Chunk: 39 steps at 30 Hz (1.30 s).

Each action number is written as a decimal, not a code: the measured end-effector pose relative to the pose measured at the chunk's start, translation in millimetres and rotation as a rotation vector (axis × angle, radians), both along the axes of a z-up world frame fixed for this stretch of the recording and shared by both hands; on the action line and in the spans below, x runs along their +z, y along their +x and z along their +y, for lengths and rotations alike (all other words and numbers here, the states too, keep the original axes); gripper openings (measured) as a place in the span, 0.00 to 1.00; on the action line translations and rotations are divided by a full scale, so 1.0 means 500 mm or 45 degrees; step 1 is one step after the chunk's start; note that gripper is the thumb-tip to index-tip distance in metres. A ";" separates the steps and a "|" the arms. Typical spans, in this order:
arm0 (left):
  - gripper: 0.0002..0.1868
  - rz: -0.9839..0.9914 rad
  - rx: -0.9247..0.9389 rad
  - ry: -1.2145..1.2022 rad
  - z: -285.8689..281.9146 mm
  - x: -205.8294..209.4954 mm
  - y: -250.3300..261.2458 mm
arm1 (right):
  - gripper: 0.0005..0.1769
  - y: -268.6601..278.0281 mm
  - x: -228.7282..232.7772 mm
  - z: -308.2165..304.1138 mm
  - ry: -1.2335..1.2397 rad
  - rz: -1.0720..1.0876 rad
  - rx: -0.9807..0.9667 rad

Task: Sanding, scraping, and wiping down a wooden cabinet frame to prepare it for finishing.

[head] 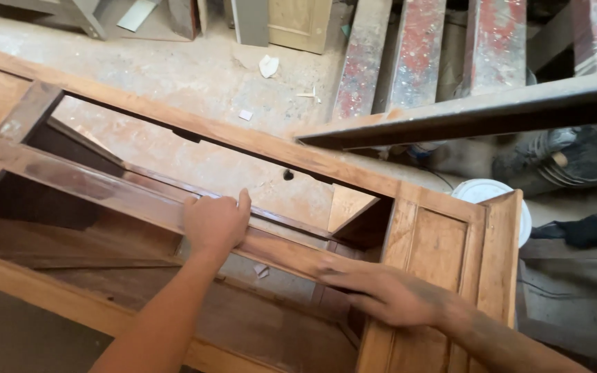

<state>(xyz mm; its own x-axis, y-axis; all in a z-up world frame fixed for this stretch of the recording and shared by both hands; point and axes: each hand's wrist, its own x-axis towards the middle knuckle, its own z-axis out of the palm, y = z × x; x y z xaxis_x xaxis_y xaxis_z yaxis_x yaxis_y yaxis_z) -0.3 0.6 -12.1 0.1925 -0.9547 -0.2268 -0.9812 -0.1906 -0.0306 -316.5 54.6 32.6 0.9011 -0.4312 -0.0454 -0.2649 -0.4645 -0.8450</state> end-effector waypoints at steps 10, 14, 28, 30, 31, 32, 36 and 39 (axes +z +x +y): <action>0.36 -0.096 -0.117 -0.115 -0.004 -0.022 0.000 | 0.24 0.034 -0.042 0.009 -0.156 -0.219 -0.103; 0.38 -0.016 -0.006 -0.010 -0.005 -0.017 0.003 | 0.26 -0.056 -0.012 0.046 0.035 0.085 -0.106; 0.38 -0.073 -0.068 0.079 -0.003 -0.006 0.008 | 0.25 -0.042 -0.028 0.041 0.048 -0.056 -0.076; 0.40 -0.028 -0.031 0.006 0.004 0.002 0.004 | 0.24 0.037 -0.012 0.012 -0.076 -0.162 -0.070; 0.40 -0.028 -0.031 0.000 -0.002 -0.008 0.007 | 0.24 0.067 -0.031 -0.006 -0.082 -0.163 -0.070; 0.38 -0.023 -0.045 -0.057 0.005 -0.018 0.007 | 0.24 0.093 -0.047 -0.013 -0.124 -0.253 -0.069; 0.41 -0.030 -0.016 -0.025 0.003 -0.018 0.008 | 0.24 0.048 0.001 0.002 -0.027 -0.110 0.031; 0.42 -0.005 -0.026 0.109 0.000 0.033 -0.002 | 0.26 -0.075 -0.018 0.044 0.149 0.142 -0.115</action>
